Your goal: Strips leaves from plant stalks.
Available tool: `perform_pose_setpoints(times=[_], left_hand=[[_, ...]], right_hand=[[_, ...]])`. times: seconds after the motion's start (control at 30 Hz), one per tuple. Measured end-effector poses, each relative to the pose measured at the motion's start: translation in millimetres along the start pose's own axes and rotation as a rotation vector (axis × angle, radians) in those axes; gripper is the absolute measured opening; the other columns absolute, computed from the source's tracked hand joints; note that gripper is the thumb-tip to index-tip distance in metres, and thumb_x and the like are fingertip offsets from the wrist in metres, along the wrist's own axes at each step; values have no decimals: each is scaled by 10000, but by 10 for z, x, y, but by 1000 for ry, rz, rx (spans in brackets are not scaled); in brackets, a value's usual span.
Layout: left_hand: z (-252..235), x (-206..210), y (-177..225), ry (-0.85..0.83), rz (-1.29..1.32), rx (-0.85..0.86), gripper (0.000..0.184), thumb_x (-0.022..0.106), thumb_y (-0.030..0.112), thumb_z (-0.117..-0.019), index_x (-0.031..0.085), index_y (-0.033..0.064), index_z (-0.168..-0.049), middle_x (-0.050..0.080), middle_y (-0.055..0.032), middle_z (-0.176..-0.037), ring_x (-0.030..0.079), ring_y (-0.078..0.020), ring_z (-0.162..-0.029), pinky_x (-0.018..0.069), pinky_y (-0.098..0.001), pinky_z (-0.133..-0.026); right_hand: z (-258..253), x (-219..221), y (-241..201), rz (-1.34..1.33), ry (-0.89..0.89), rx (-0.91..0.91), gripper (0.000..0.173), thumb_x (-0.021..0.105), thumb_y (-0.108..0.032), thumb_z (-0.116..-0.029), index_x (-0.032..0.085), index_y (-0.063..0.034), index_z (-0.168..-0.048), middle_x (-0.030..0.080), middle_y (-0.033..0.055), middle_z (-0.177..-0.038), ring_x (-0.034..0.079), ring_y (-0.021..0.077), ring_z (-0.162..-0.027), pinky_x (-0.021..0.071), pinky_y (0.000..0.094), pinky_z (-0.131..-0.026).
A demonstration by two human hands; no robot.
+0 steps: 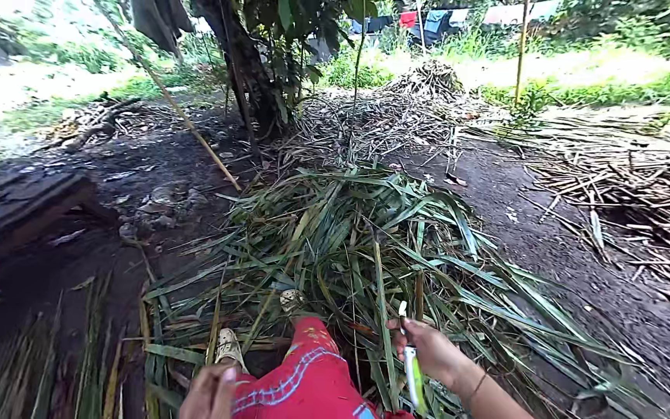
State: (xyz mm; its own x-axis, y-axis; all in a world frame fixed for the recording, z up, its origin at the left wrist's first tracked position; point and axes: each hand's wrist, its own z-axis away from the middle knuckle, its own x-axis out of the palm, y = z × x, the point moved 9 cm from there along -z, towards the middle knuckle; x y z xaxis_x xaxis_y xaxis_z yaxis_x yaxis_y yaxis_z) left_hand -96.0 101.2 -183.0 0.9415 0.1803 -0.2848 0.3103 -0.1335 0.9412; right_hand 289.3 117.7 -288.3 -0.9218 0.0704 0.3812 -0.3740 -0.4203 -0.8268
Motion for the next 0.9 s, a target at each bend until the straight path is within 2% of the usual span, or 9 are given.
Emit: perform_pose_setpoints(times=[0.07,0.13,0.2,0.27,0.33,0.47,0.57,0.63,0.9], left_hand=[[6,386,313,-29,-41,93,212,502,119,-1014,628,-51,-997,631,48,-834,572,61,-758,501,-167,-729],[18,672,535,-32,-9,157,198,521,146,-999,650,3,-949,607,100,-764,544,103,-687,477,-116,-651],[48,871,664,-46,66,201,189,534,185,-996,645,60,-908,576,142,-712,509,124,-633,443,-86,-589],[99,980,781,-70,141,225,178,543,199,-1002,634,90,-895,563,159,-699,499,131,-621,432,-74,-575],[153,1014,884,-86,182,229,171,544,193,-998,628,109,-877,566,163,-705,517,128,-641,445,-76,-591],[237,1026,950,-146,306,160,144,538,138,-992,639,131,-889,618,166,-791,563,110,-714,467,-89,-632],[274,1072,884,-256,451,33,184,531,144,-1003,640,216,-873,543,213,-717,429,130,-577,340,-66,-507],[300,1060,845,-307,496,-7,200,529,159,-1015,646,239,-874,501,224,-668,389,127,-538,306,-71,-482],[346,679,763,-301,381,30,207,545,157,-1016,674,278,-908,624,237,-779,503,136,-634,399,-65,-556]], right_hand=[[108,504,-147,55,-163,-180,431,263,-191,-1067,683,-98,-1064,603,-91,-674,596,43,-647,542,254,-698],[280,1012,-337,115,-373,-300,375,366,-251,-1042,640,-126,-1267,581,-149,-685,534,-17,-617,487,200,-648],[467,1429,-494,106,-578,-355,476,474,-338,-1040,483,-112,-1459,571,-169,-731,467,-63,-572,425,135,-563],[598,1698,-597,104,-691,-364,556,495,-337,-1037,378,-93,-1522,556,-164,-768,442,-71,-565,399,114,-527],[644,1825,-605,99,-731,-336,510,500,-320,-1037,427,-92,-1488,539,-157,-744,449,-62,-571,395,121,-527],[644,1834,-566,101,-739,-361,368,517,-290,-1047,602,-94,-1345,560,-163,-733,466,-75,-584,399,113,-540],[631,1736,-680,87,-708,-457,341,537,-303,-1049,664,-114,-1304,603,-162,-748,472,-93,-588,403,106,-543],[589,1600,-861,81,-640,-521,307,552,-323,-1036,707,-159,-1244,618,-172,-726,473,-99,-569,398,103,-528],[414,959,-1531,50,-383,-639,339,581,-373,-1011,699,-176,-1260,544,-151,-561,498,-54,-506,450,140,-555]])
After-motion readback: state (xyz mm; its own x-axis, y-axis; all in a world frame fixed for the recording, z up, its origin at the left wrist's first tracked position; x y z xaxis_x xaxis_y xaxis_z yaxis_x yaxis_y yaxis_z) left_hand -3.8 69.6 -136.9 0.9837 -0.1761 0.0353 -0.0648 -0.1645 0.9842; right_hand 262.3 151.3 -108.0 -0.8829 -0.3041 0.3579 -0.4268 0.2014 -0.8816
